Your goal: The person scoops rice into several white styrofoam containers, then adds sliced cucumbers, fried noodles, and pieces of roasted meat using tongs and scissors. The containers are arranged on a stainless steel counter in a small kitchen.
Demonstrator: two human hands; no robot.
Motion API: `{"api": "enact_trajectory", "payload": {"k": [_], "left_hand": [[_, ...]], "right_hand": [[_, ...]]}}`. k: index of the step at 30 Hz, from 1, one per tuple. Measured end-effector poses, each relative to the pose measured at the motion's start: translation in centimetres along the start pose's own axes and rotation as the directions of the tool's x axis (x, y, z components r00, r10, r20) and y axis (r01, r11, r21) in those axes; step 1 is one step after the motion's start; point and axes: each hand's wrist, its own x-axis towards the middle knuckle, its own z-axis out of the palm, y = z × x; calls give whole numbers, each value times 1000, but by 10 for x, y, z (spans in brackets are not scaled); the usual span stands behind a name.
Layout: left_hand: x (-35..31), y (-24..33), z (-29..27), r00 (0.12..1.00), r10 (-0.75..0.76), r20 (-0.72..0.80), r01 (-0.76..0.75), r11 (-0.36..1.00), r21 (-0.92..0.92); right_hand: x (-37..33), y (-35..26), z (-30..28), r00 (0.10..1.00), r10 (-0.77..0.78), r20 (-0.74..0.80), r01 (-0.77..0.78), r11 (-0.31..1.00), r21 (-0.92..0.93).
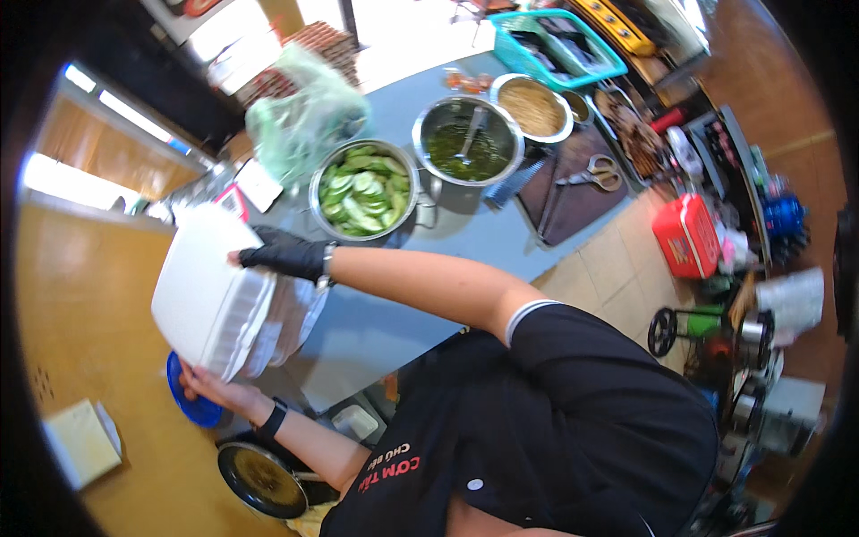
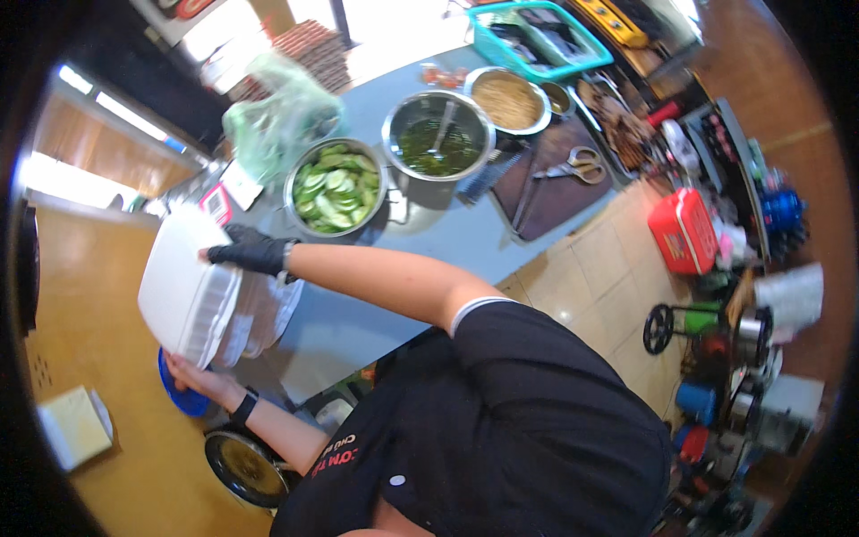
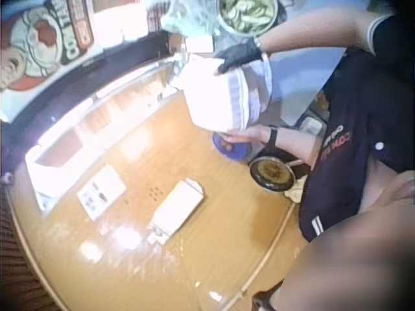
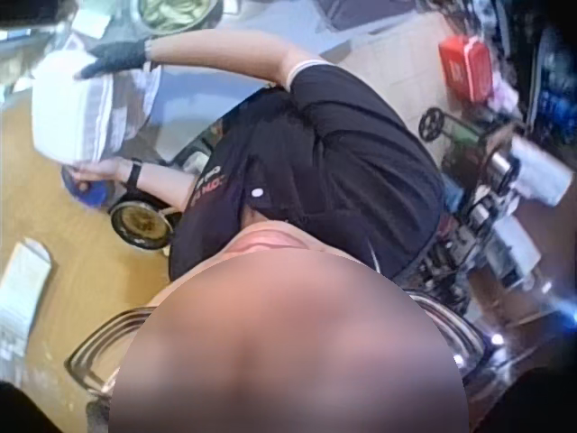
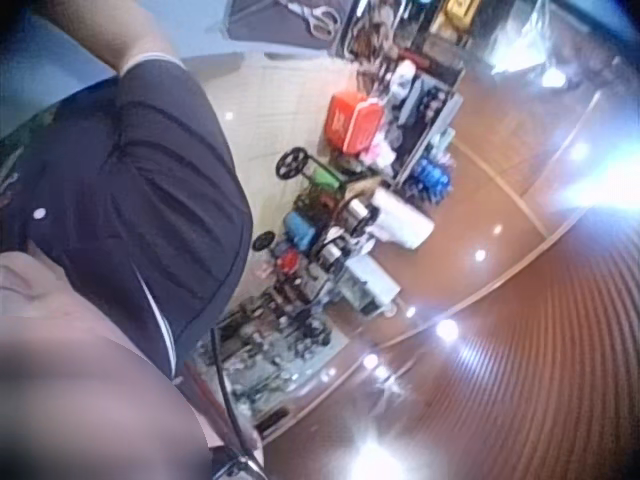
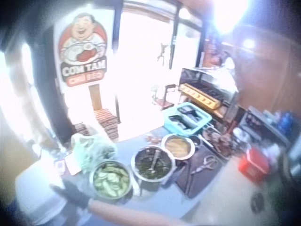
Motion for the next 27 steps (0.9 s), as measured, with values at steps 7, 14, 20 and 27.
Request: {"api": "enact_trajectory", "payload": {"k": [7,14,20,27], "left_hand": [[-3,-3,-7,998,-11,-65,6,996,-84],[-52,48,48,911,166,-377,-156,986,57],[-165,108,141,774,628,-86,-580,757,302],[-369,145,315,640,36,768,-317,922,221]], "right_hand": [[-118,-94,-63,962,-273,-27,232,861,-452],[-323,-143,-290,996,-36,-78,-80,-55,-995],[-358,-134,-413,964,137,228,258,-280,-925],[-402,-154,-477,993,14,117,118,-117,-986]]}}
